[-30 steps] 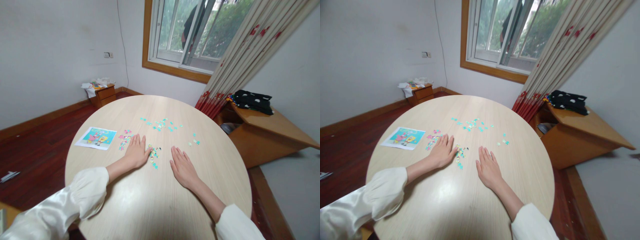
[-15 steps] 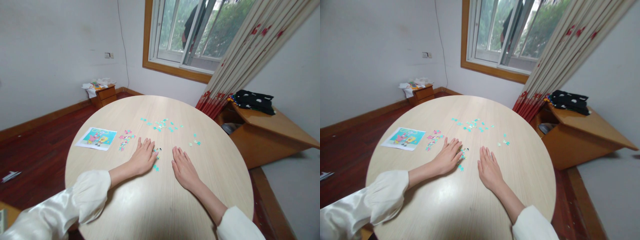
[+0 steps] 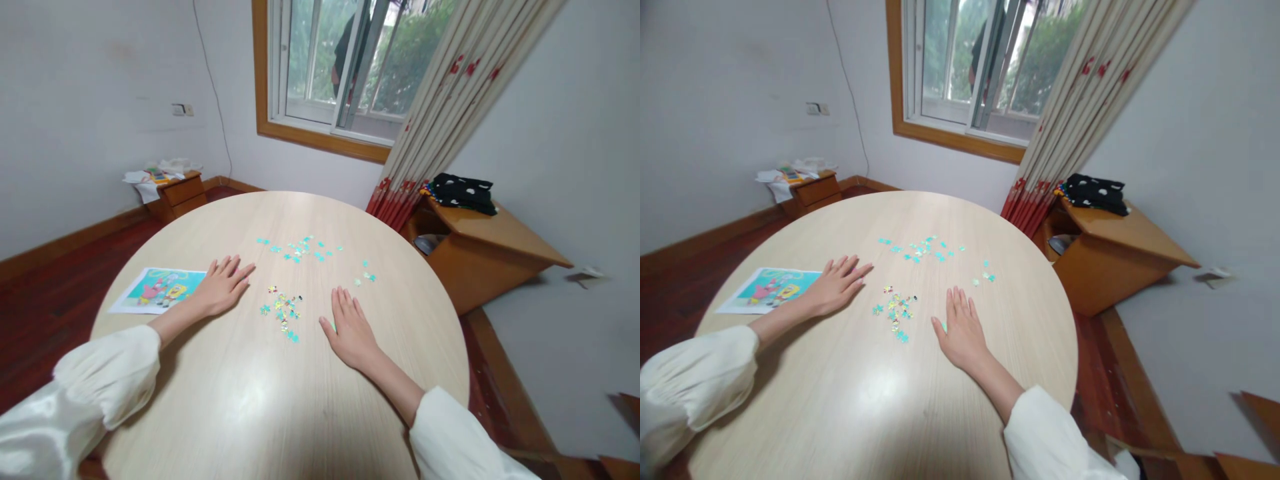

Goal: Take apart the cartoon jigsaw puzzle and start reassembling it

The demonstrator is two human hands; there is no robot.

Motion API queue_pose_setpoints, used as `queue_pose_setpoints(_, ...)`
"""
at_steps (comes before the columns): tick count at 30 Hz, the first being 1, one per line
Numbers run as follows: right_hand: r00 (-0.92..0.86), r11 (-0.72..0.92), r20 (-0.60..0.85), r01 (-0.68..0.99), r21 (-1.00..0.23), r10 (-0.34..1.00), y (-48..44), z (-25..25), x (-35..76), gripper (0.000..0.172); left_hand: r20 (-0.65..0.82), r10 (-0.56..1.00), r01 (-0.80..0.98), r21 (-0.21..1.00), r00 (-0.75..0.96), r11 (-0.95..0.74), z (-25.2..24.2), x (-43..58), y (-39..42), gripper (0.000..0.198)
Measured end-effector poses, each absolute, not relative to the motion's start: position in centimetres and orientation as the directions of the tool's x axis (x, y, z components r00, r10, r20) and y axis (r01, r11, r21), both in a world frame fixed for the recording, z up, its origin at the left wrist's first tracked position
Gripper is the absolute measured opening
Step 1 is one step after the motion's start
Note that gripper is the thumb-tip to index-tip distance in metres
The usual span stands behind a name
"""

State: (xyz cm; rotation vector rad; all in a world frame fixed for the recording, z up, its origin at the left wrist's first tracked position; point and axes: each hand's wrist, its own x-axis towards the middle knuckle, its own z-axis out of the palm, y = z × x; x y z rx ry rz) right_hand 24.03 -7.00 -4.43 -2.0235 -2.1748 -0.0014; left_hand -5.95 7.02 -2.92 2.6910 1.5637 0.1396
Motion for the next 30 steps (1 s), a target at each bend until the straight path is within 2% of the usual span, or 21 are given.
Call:
queue_pose_setpoints(7,-0.11,0.103,-0.041,0.984,-0.145,0.993,-5.2,-2.7,24.2,0.063,0.056,0.881,0.883,-0.02,0.469,-0.469,-4.0,-5.3,6.8,0.055)
queue_pose_setpoints(13,-0.144,0.136,-0.018,0.963,-0.232,0.989,-4.8,-2.5,24.6,0.064,0.129,0.87,0.875,0.031,0.476,-0.483,-4.4,-5.2,4.3,0.055)
queue_pose_setpoints(15,-0.16,0.144,-0.023,0.937,-0.317,0.987,-4.8,-2.6,25.0,0.066,0.149,0.866,0.87,0.055,0.478,-0.49,-4.7,-5.5,3.8,0.054)
queue_pose_setpoints(17,-0.16,0.123,-0.044,0.883,-0.454,0.986,-4.6,-2.4,25.7,0.068,0.154,0.862,0.863,0.088,0.482,-0.498,-4.9,-5.8,3.6,0.055)
queue_pose_setpoints(21,-0.103,0.006,-0.083,0.659,-0.752,0.991,-4.2,-1.9,27.0,0.068,0.146,0.869,0.855,0.164,0.472,-0.492,-4.3,-6.1,4.0,0.055)
queue_pose_setpoints(24,-0.076,-0.032,-0.082,0.505,-0.863,0.994,-3.8,-1.7,27.9,0.067,0.106,0.879,0.853,0.213,0.465,-0.477,-2.9,-5.9,4.6,0.055)
queue_pose_setpoints(27,-0.034,-0.035,-0.059,0.486,-0.873,0.998,-2.9,-1.8,29.3,0.063,0.055,0.871,0.843,0.23,0.488,-0.487,-1.2,-5.2,5.6,0.059)
queue_pose_setpoints(30,0.133,-0.096,-0.01,0.66,-0.745,0.991,-1.0,-1.6,31.4,0.065,0.072,0.856,0.836,0.189,0.512,-0.516,0.1,-3.9,7.6,0.065)
